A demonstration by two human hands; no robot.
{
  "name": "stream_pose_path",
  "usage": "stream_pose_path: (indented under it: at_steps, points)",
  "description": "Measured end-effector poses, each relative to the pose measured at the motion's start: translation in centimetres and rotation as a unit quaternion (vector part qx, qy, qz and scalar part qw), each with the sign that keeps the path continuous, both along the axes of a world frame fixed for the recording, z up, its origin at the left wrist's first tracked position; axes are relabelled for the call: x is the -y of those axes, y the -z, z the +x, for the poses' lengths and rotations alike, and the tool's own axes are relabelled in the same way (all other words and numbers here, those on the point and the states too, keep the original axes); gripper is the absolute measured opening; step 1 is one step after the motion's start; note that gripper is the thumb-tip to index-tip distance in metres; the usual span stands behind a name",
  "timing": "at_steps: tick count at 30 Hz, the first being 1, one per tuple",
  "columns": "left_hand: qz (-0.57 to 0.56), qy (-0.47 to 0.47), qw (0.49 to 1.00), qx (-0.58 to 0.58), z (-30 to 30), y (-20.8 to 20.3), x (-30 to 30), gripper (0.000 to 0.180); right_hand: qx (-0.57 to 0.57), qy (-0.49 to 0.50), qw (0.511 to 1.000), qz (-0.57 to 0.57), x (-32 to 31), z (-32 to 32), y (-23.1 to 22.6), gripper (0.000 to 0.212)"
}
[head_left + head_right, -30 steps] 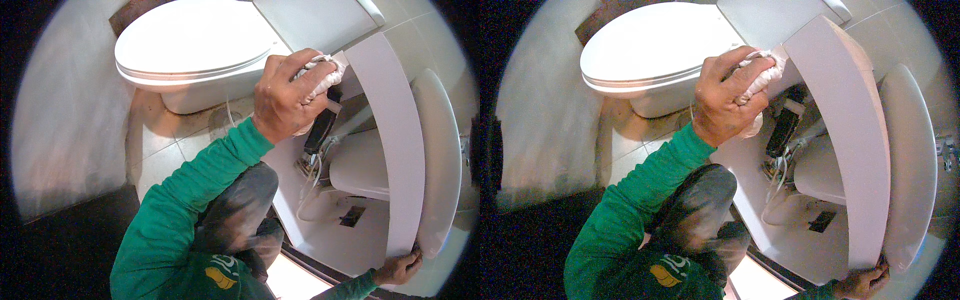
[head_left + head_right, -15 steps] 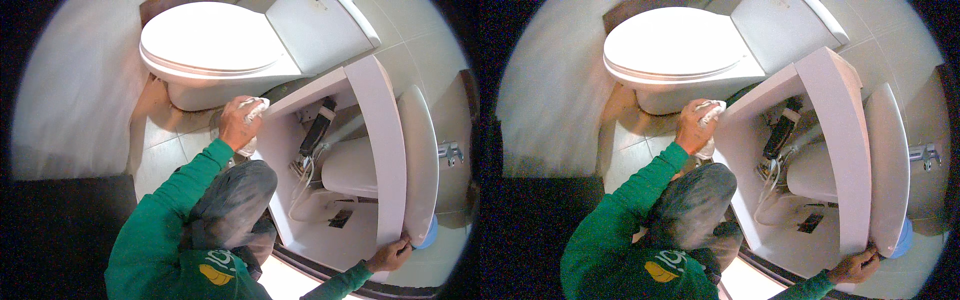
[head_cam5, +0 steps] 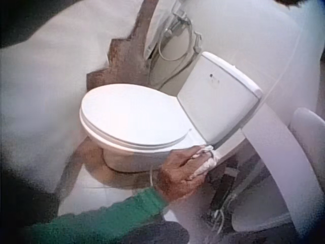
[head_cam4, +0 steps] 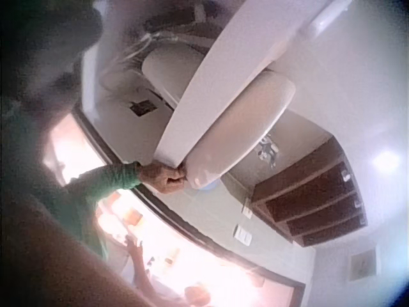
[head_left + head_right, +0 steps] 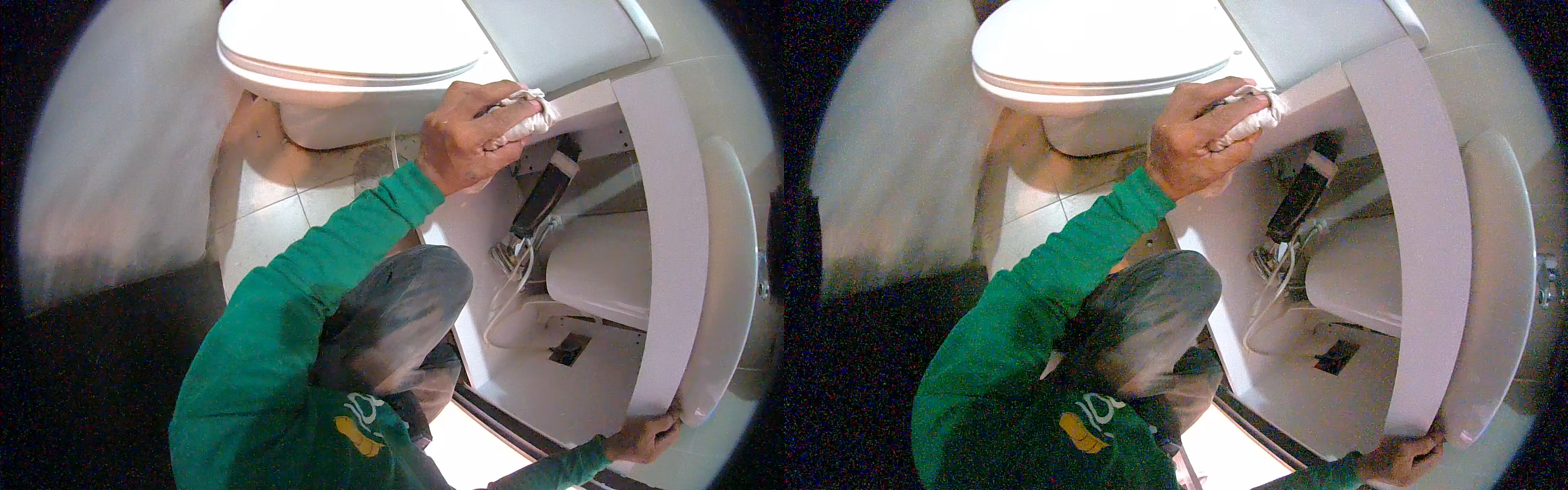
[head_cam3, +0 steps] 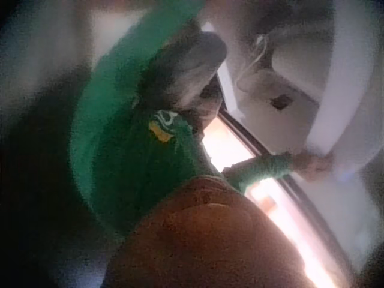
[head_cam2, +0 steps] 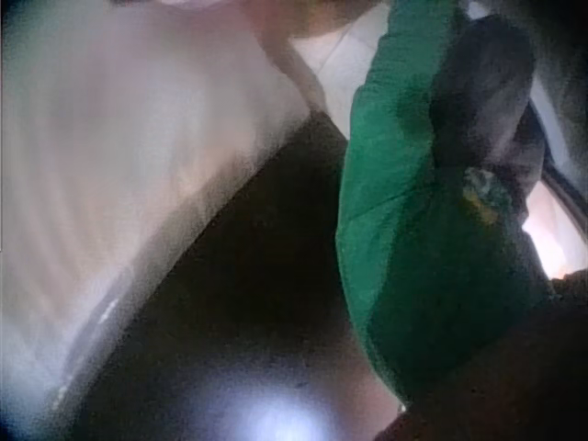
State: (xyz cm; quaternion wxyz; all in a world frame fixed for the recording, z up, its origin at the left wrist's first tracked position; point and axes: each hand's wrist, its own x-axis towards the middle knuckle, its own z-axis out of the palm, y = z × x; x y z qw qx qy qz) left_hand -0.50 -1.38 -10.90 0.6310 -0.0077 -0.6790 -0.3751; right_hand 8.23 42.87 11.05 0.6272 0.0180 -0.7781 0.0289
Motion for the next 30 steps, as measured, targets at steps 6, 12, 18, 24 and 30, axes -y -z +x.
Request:
stream_pose_path:
  at_steps: [6, 12, 18, 24, 30]
  points:
    - [-0.069, -0.037, 0.996, 0.052, 1.6, 7.2, 0.1, 0.049, -0.005, 0.022, 0.998, -0.063, 0.5, 0.2, 0.0, 0.033]
    - [-0.055, -0.028, 0.998, 0.0, 0.6, 3.2, -0.8, 0.052, 0.016, 0.022, 0.999, -0.045, -0.2, 0.2, -0.4, 0.034]
    - [-0.03, -0.026, 0.997, -0.066, -1.0, -4.2, -0.8, 0.052, 0.033, 0.036, 0.998, -0.049, -0.2, 0.5, -0.5, 0.034]
    - [-0.026, -0.029, 0.997, -0.069, -0.7, -7.1, -0.7, 0.046, 0.033, 0.054, 0.996, -0.066, 1.2, 0.6, -0.6, 0.033]
    - [-0.084, -0.035, 0.996, -0.014, 0.2, 0.2, 0.2, 0.053, 0.034, 0.048, 0.996, -0.071, 1.8, 0.3, -0.5, 0.034]
